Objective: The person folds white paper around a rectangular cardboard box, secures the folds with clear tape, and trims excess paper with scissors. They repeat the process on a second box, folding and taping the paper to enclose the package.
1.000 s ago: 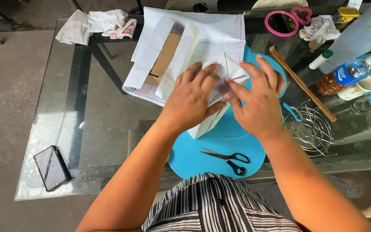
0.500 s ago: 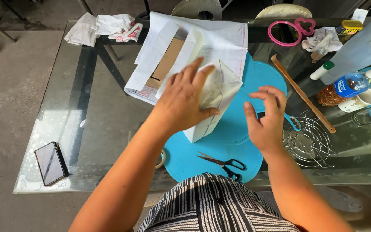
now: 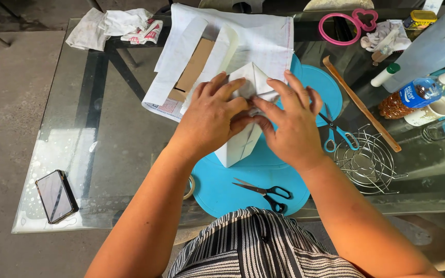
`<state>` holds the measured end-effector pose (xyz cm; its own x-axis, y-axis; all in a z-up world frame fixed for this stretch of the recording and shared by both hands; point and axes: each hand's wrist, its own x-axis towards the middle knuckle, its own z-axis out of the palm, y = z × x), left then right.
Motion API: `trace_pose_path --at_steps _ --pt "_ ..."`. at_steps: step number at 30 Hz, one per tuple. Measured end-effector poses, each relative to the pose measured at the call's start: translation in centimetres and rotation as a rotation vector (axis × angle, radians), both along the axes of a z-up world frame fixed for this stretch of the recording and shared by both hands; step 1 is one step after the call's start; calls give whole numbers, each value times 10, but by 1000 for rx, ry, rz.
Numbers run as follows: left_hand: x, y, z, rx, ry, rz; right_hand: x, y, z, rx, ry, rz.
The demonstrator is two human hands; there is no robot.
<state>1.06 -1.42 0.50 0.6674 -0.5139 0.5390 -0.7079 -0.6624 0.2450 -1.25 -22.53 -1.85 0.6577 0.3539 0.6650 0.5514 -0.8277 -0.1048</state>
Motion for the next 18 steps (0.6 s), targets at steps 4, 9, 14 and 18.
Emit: trace_pose_path --at_steps 4,9,14,18 --pt "-1 0 -9 -35 -12 8 1 4 0 21 -7 -12" --pt "-1 -2 -11 -52 -10 20 -3 7 1 73 54 27" --pt "1 -1 -7 18 -30 5 -6 1 14 13 27 -31" --pt "2 -2 -6 31 7 17 -14 10 9 -4 11 -49"
